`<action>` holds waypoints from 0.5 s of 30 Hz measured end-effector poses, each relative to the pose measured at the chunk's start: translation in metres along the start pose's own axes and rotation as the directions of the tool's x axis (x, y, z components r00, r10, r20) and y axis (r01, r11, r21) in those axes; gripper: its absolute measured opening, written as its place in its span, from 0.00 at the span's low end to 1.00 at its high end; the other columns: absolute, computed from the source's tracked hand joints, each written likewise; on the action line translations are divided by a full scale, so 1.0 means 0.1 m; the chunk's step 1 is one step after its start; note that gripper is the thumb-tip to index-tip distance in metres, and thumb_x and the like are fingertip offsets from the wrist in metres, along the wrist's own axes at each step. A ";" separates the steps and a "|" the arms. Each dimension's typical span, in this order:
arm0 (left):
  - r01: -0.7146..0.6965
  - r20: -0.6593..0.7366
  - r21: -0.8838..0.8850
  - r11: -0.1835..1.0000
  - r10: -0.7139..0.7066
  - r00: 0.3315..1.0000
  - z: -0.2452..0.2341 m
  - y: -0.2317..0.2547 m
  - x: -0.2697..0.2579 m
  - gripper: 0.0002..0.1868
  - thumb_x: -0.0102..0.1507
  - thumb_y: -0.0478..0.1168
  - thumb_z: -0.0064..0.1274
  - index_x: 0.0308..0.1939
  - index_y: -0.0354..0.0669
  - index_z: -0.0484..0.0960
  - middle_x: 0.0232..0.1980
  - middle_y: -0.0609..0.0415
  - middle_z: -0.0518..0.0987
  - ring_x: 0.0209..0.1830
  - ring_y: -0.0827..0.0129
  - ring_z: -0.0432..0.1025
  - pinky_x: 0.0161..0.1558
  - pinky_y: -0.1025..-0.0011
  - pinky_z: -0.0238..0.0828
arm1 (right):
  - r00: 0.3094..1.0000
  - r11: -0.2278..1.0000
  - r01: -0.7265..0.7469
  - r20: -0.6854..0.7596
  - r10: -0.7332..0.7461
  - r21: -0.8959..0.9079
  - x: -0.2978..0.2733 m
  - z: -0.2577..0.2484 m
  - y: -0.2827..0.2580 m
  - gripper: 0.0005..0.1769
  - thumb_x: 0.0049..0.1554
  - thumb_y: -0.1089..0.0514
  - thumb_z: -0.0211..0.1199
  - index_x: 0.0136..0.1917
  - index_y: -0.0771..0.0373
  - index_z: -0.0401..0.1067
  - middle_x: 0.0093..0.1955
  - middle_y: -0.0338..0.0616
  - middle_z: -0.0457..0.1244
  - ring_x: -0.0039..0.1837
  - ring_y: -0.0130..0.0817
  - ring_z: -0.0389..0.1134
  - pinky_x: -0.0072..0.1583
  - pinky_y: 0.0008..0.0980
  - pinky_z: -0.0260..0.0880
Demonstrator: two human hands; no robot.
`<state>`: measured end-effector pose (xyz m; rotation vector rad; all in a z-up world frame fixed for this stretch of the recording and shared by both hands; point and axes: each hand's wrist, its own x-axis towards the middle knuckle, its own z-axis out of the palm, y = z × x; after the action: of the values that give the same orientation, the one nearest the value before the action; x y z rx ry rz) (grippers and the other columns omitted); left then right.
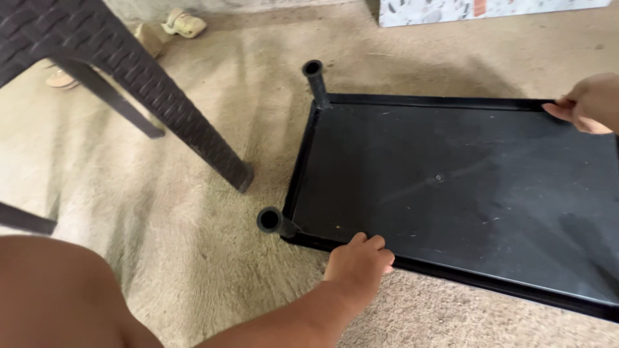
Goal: The person assembles a two-tier plastic utility cart by inserting four vertical legs into the bottom tray, adding short connector pieces, and stacking a second tray on top. The person handles trays, legs, and connectors by hand.
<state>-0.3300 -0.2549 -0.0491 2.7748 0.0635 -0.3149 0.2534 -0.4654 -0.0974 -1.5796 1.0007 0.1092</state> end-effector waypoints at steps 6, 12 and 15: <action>0.004 0.001 0.077 0.997 -0.004 1.000 0.06 0.04 -0.02 0.14 0.59 0.29 0.58 0.47 0.47 0.83 0.51 0.58 0.75 0.54 0.60 0.69 0.44 0.65 0.77 | 0.983 0.956 -0.104 0.120 0.141 -0.273 0.20 0.17 0.04 0.07 0.63 0.58 0.59 0.48 0.60 0.76 0.44 0.37 0.71 0.44 0.21 0.75 0.45 0.15 0.75; 0.039 0.044 0.104 0.994 -0.044 0.998 0.04 0.05 -0.01 0.14 0.61 0.30 0.56 0.48 0.51 0.84 0.50 0.61 0.75 0.53 0.62 0.72 0.46 0.64 0.77 | 0.917 0.852 0.295 0.379 -0.126 -0.432 -0.23 0.18 0.36 0.12 0.66 0.54 0.56 0.58 0.59 0.73 0.49 0.43 0.72 0.49 0.31 0.75 0.52 0.29 0.76; 0.064 0.086 0.118 0.991 -0.075 0.993 -0.01 0.06 0.12 0.16 0.61 0.32 0.55 0.48 0.58 0.84 0.51 0.60 0.74 0.56 0.60 0.71 0.45 0.59 0.76 | 0.781 0.634 0.588 0.555 -0.286 -0.502 -0.77 -0.38 0.33 0.16 0.67 0.52 0.54 0.64 0.59 0.71 0.52 0.45 0.72 0.52 0.37 0.75 0.55 0.36 0.76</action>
<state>-0.3178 -0.2596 -0.0486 2.8721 0.1235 -0.4760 0.1675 -0.4543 -0.0670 -2.2857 0.1609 0.4858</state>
